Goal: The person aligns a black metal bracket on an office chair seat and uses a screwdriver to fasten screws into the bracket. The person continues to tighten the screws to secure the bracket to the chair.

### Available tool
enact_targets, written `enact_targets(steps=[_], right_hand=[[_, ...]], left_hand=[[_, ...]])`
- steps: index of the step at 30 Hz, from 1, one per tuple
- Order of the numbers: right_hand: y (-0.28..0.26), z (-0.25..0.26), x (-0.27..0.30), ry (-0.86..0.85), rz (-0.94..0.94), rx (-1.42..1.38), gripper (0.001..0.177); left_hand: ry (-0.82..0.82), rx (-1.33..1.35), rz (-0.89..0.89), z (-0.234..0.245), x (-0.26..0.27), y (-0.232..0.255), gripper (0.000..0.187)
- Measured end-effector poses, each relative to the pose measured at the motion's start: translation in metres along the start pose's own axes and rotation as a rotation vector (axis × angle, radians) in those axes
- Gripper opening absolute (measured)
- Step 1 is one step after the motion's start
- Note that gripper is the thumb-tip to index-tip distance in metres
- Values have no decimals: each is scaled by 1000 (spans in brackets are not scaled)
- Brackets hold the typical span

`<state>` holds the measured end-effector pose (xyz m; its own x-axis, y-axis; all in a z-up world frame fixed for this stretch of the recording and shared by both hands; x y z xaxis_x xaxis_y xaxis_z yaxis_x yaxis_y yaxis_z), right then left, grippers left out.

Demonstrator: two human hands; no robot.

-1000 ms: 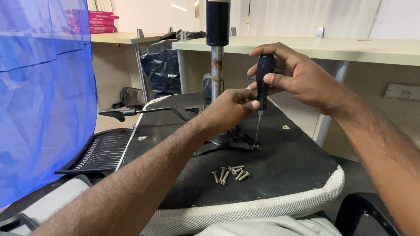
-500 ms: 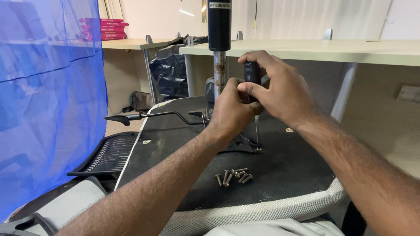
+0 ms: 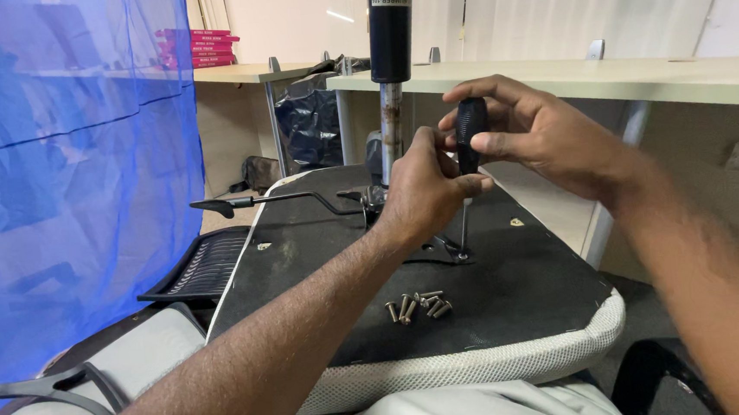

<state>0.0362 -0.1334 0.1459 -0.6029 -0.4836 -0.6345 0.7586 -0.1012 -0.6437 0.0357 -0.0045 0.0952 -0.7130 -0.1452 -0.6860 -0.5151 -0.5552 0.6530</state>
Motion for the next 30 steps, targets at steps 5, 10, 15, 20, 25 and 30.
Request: enact_targets(steps=[5, 10, 15, 20, 25, 30], right_hand=[[3, 7, -1, -53, -128, -70, 50], [4, 5, 2, 47, -63, 82, 48], [8, 5, 2, 145, -63, 131, 44], [-2, 3, 4, 241, 99, 264, 45], [-2, 1, 13, 414, 57, 495, 48], [-8, 3, 26, 563, 150, 577, 52]], left_hand=[[-16, 16, 5, -4, 0, 3, 53], [-26, 3, -26, -4, -3, 3, 49], [-97, -6, -6, -7, -8, 1, 50], [-145, 8, 38, -10, -15, 2, 55], [-308, 54, 89, -21, -20, -3, 44], [-395, 242, 80, -32, -14, -2, 38]])
Point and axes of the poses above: each hand's wrist, its own x-axis away from the middle knuckle, its own z-axis out of the back of the hand, y = z × x, the point moved 7 cm from there along -x, towards the middle knuckle, and after that the axes turned 13 degrees about y, right-handed, at the moved point
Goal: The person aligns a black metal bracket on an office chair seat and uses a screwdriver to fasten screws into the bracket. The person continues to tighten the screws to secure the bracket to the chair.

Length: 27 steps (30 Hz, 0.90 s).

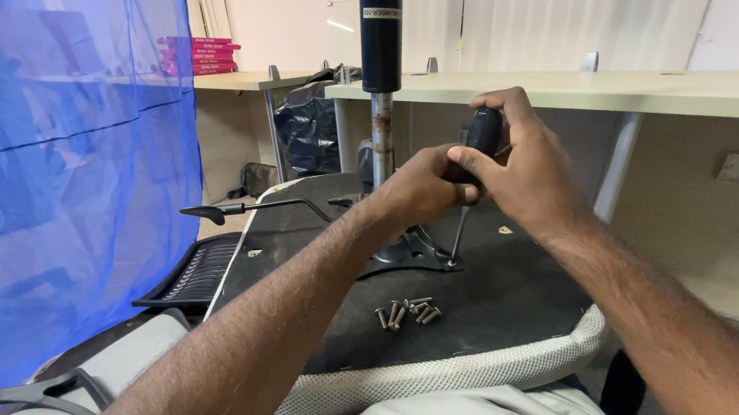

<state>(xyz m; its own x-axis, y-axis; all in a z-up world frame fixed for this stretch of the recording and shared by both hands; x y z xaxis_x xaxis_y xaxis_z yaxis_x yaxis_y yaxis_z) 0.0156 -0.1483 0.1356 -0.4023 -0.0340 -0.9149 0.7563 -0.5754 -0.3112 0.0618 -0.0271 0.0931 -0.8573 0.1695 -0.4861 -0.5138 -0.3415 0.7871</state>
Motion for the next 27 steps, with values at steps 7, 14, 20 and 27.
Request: enact_targets(steps=[7, 14, 20, 27], right_hand=[[9, -8, 1, -193, -119, -304, 50], [3, -12, -24, -511, -83, -406, 46], [7, -12, -29, -544, -90, -386, 42], [17, -9, -24, -486, -149, -436, 43]], left_hand=[[339, -66, -65, -2, 22, -5, 39], [322, 4, -30, 5, 27, -12, 40], [403, -121, -52, 11, 33, -5, 39], [444, -230, 31, 7, 38, 3, 35]])
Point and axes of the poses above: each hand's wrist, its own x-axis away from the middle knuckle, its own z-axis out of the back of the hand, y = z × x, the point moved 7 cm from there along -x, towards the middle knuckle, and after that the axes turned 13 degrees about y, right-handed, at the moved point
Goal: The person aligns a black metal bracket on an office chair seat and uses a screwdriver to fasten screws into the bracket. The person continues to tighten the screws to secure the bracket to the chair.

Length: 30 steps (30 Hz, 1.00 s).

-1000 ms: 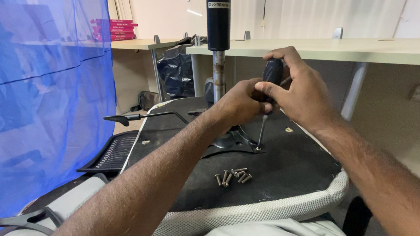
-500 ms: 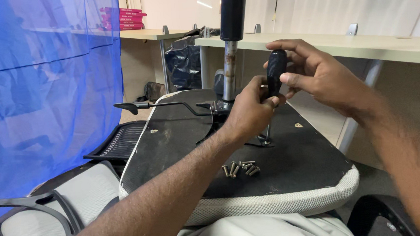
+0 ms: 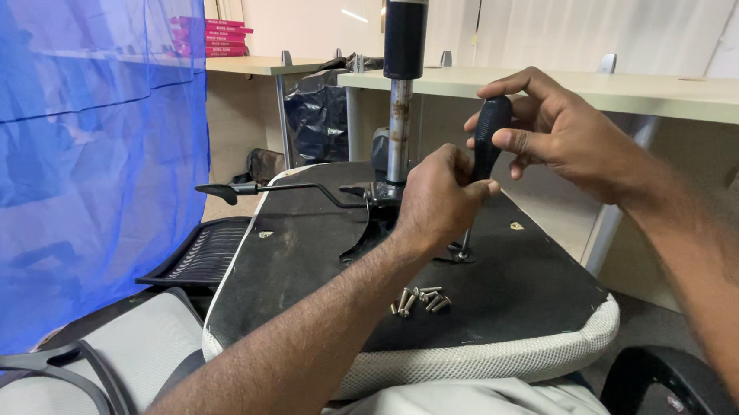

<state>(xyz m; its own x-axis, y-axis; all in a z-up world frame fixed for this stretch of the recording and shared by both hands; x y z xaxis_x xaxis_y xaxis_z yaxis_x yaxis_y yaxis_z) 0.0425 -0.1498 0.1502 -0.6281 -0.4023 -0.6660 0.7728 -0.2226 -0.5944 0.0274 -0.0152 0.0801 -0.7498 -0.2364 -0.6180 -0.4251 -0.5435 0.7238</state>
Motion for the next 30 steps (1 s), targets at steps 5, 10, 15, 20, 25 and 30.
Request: enact_targets(steps=[5, 10, 15, 20, 25, 30], right_hand=[[2, 0, 1, 84, 49, -2, 43], [6, 1, 7, 204, 48, 55, 48], [-4, -1, 14, 341, 287, 224, 50], [0, -5, 13, 382, 176, 330, 50], [-5, -12, 13, 369, 162, 267, 50], [-4, -6, 11, 229, 142, 86, 45]], left_hand=[[-34, -42, -65, 0, -9, 5, 37], [-96, -96, -94, -6, -17, -2, 39], [-208, -90, -121, -20, -28, -10, 39], [-220, -3, -158, -15, -25, -7, 36], [-56, 2, -99, -3, -6, 7, 45], [24, -15, -66, 0, 3, 10, 42]])
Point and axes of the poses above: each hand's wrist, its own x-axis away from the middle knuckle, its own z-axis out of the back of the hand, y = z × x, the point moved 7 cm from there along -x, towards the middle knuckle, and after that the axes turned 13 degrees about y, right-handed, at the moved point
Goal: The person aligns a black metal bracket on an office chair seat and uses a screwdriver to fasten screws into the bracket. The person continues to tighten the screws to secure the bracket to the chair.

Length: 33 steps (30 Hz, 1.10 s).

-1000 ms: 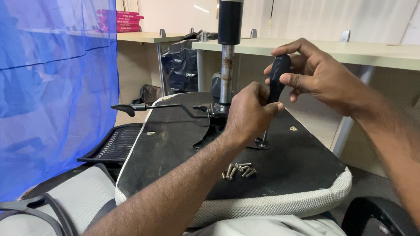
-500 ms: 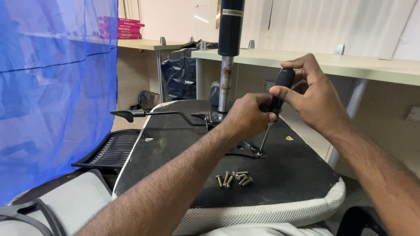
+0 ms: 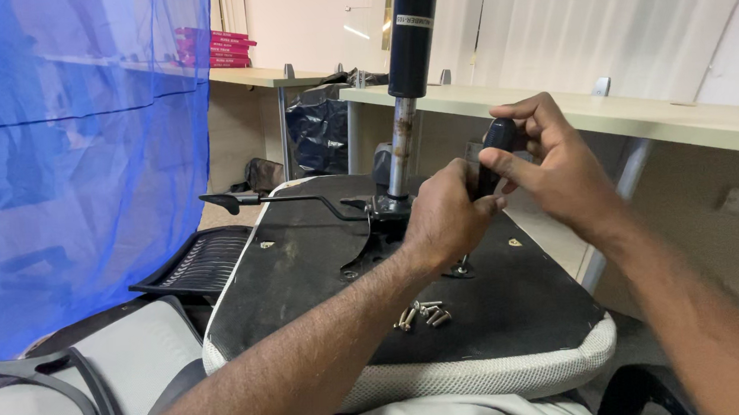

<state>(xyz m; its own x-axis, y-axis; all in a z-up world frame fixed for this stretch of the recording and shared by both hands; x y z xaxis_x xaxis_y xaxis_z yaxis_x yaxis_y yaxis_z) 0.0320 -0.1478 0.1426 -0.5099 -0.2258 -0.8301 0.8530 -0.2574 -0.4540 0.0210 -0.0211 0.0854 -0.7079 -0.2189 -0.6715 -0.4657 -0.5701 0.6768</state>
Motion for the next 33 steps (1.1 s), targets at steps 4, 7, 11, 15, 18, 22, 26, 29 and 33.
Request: enact_targets(steps=[4, 7, 11, 15, 18, 22, 26, 29, 33], right_hand=[[5, -4, -5, -231, -200, -286, 47], [10, -5, -2, -270, -263, -443, 47], [17, -11, 8, -244, -320, -760, 50], [30, -8, 9, -48, -260, -666, 48], [31, -10, 10, 49, -188, -557, 46], [26, -17, 16, 134, -144, -397, 48], [14, -23, 22, 136, -127, -316, 56], [8, -24, 25, 124, -133, -368, 53], [0, -14, 38, 197, -121, -416, 46]], left_hand=[[-21, 22, -34, -1, -5, 0, 44], [-87, 17, 46, -9, -6, -7, 42], [-129, 58, 0, -11, -11, -10, 42], [-163, 6, -18, -18, -19, -14, 38], [-243, 67, 99, -24, -23, -27, 36], [-398, 346, 143, -25, -23, -33, 34], [-440, 333, 162, -15, -19, -39, 37], [-374, 326, 128, -1, -11, -40, 37], [-263, 156, 149, 48, 3, -56, 34]])
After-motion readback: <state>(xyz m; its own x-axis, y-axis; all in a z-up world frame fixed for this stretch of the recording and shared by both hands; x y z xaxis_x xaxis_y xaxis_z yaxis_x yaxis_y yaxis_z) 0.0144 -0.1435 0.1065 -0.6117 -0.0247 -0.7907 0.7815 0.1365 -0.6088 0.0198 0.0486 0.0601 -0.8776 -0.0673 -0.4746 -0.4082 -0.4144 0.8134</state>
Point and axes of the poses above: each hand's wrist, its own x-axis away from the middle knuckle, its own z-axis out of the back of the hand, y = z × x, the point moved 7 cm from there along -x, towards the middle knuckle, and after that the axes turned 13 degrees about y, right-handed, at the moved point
